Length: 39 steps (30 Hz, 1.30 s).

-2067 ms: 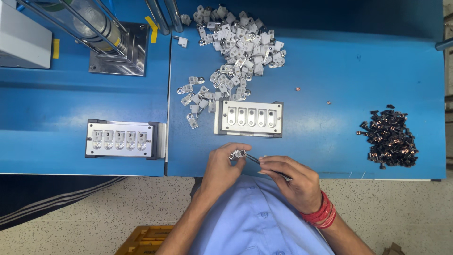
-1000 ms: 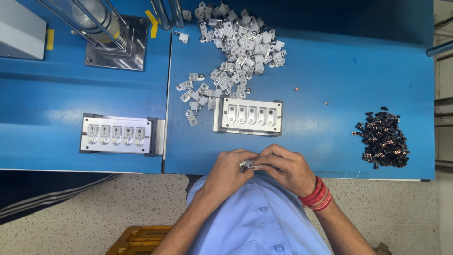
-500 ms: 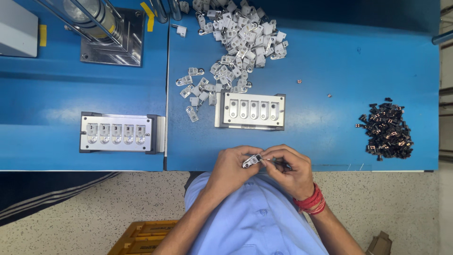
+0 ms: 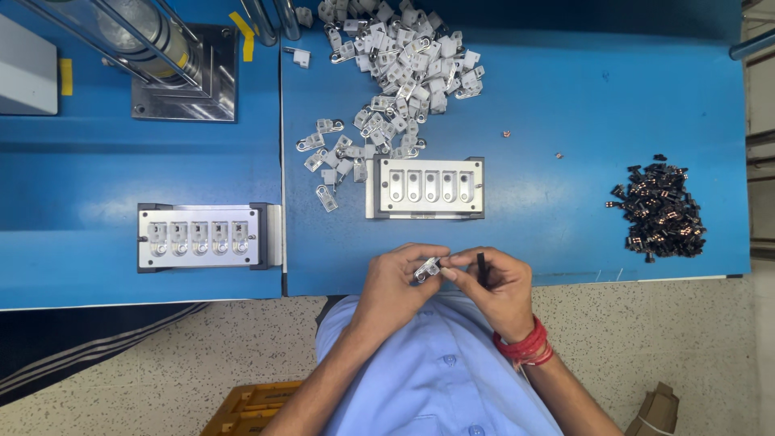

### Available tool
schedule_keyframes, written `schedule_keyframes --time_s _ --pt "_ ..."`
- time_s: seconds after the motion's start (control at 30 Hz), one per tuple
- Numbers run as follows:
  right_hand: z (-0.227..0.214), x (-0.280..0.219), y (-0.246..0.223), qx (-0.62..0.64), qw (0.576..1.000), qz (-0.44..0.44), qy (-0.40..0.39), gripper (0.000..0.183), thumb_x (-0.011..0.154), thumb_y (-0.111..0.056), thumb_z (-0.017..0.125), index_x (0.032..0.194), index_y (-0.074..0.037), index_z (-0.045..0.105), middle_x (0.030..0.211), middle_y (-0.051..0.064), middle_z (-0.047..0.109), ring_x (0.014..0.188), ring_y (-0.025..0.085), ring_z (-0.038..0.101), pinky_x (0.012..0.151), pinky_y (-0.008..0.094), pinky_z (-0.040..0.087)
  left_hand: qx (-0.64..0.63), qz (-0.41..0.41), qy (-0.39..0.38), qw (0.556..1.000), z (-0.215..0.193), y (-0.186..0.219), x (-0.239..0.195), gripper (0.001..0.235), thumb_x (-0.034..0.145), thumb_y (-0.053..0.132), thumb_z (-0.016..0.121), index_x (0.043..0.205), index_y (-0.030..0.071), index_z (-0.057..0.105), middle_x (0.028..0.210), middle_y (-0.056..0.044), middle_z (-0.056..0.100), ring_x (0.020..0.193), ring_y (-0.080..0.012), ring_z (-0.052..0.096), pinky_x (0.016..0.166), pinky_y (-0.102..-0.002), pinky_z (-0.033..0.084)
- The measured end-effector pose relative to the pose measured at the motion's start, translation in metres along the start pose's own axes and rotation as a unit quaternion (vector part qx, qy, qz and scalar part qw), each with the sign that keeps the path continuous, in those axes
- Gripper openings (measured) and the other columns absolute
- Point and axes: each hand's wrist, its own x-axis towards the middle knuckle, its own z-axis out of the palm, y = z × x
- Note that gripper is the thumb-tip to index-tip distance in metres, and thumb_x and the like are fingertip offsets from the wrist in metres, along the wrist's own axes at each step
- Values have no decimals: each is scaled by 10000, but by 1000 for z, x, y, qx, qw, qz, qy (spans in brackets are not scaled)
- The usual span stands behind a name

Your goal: The person assembles small electrical components by inserting metal pins into white plastic housings using tweezers. They place the assembled units into a metal tray and occasionally hand the tray to a coworker. The person also retrieves additional metal pins from a blue bin during the process.

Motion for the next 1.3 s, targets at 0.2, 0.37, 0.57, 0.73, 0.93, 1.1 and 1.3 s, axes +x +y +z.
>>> schedule_keyframes --time_s 0.2,0.37,0.57,0.73,0.93,1.1,1.3 --pt "-7 -2 12 -7 999 17 30 178 873 62 783 1026 18 702 847 48 720 655 -2 533 560 160 441 21 -24 33 999 11 7 -4 323 857 13 716 1180 2 723 982 -109 802 845 -135 761 677 -254 587" --pt "-11 0 11 37 998 33 25 187 887 49 768 1046 14 676 870 21 702 669 -6 536 569 161 449 0 11 57 998 21 5 -5 262 864 37 761 1116 -22 719 1022 -103 799 914 -139 784 756 -248 630" --pt "-11 1 0 -55 998 -5 15 189 865 59 801 1016 9 697 823 6 663 649 -13 496 564 160 435 -19 31 64 997 22 4 -11 314 829 3 768 1135 -27 704 1083 -117 770 1002 -174 783 823 -275 644" --pt "-2 -4 -7 -37 998 20 43 179 868 69 778 1017 9 700 832 16 692 638 -11 504 572 161 461 -12 75 76 994 19 5 -16 331 856 11 764 1179 -12 698 1210 -119 722 1094 -203 754 935 -306 594" --pt "13 -6 -9 36 996 42 70 197 858 79 773 1012 3 675 955 49 713 691 4 538 630 171 498 49 115 91 988 10 9 -22 318 868 50 781 1176 27 705 1246 -107 715 1079 -214 754 933 -315 625" --pt "24 -11 -7 -10 995 -7 95 191 872 76 784 1007 1 672 995 59 712 700 3 508 626 164 468 50 95 92 990 8 8 -23 314 883 68 775 1185 28 701 1225 -107 738 1052 -197 770 911 -307 640" --pt "12 -2 0 147 980 128 42 230 857 108 744 1012 -25 639 935 55 683 724 56 627 627 201 524 -8 98 50 994 3 -5 -21 382 860 51 788 1226 -1 693 1231 -130 741 1093 -195 751 951 -308 624"
